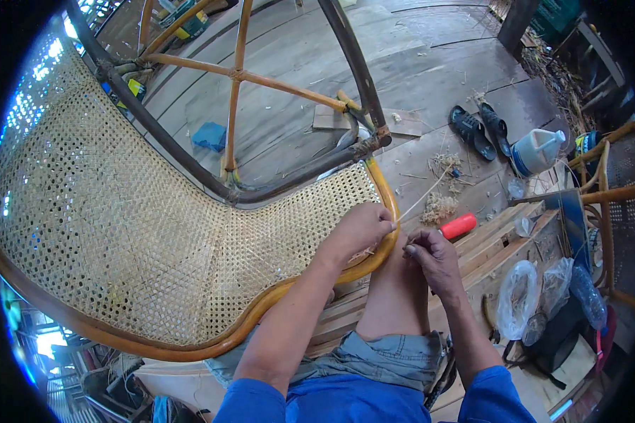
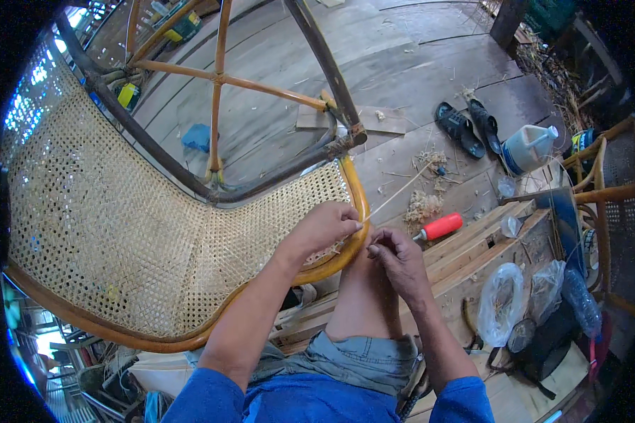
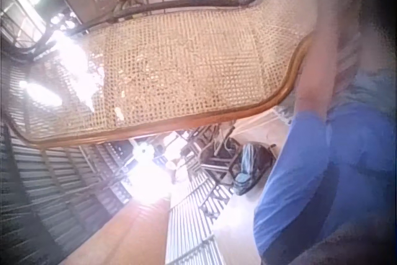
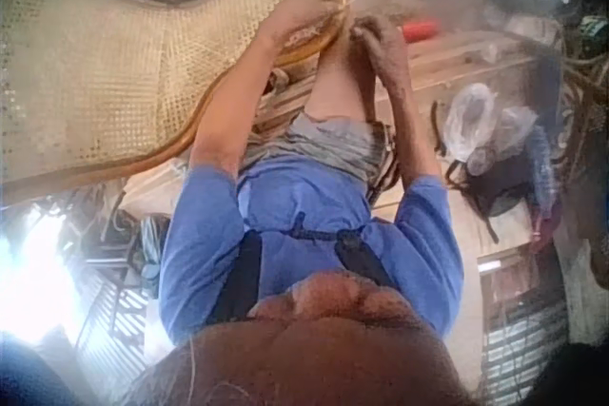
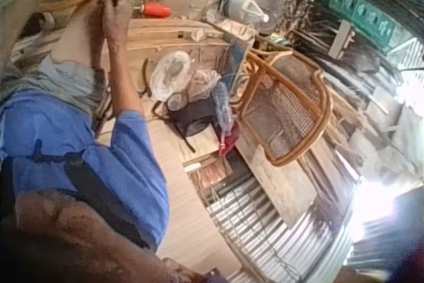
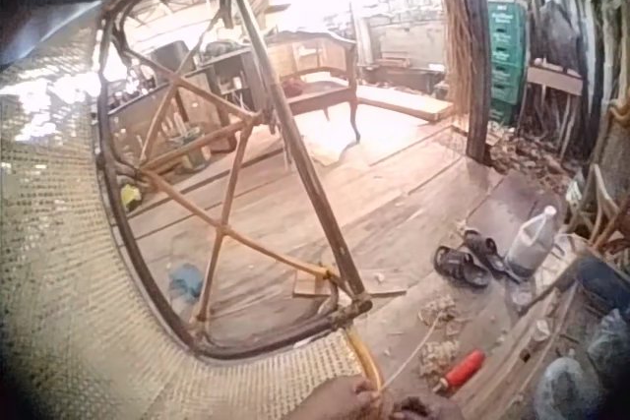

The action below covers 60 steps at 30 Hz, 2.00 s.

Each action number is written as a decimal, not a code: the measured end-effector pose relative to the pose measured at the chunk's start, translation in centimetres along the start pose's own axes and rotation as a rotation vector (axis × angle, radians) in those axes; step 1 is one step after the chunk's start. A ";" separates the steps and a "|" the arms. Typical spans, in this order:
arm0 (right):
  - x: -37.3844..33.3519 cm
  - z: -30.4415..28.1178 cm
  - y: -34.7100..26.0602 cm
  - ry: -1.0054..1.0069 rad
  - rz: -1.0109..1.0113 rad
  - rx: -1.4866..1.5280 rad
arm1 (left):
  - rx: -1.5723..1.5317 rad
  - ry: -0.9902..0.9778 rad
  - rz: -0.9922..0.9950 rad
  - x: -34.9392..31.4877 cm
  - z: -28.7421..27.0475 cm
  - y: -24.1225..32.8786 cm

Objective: The person repairs a cane chair seat by weaving rattan strips into the wooden frame. They use a hammer to tap the strips into place and pliers to cut excess material. The person works on the edge of the seat, securing the weave along the frame.

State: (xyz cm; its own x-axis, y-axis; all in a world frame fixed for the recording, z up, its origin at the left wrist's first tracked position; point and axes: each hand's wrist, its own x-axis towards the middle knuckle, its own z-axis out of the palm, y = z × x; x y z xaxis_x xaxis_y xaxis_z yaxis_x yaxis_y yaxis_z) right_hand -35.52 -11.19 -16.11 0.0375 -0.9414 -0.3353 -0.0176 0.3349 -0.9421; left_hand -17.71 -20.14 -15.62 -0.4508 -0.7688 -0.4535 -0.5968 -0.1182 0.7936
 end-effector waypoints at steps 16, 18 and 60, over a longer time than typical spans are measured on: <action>3.3 1.8 0.6 -0.213 -0.374 -0.493 | -0.535 -0.111 -0.136 0.7 -0.9 -3.1; 3.5 1.9 0.7 -0.218 -0.378 -0.559 | -0.575 -0.117 -0.148 0.6 -1.1 -3.1; 3.9 4.7 0.9 -0.107 -0.672 -0.918 | 0.263 -0.148 0.239 4.9 -0.5 -3.2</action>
State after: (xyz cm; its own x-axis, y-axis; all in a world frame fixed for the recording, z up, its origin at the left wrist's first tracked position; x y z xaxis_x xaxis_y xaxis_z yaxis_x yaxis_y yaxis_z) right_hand -30.66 -14.34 -18.24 0.3992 -0.8959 0.1952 -0.6840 -0.4327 -0.5873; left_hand -17.69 -23.83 -20.15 -0.6771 -0.6541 -0.3372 -0.6045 0.2330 0.7618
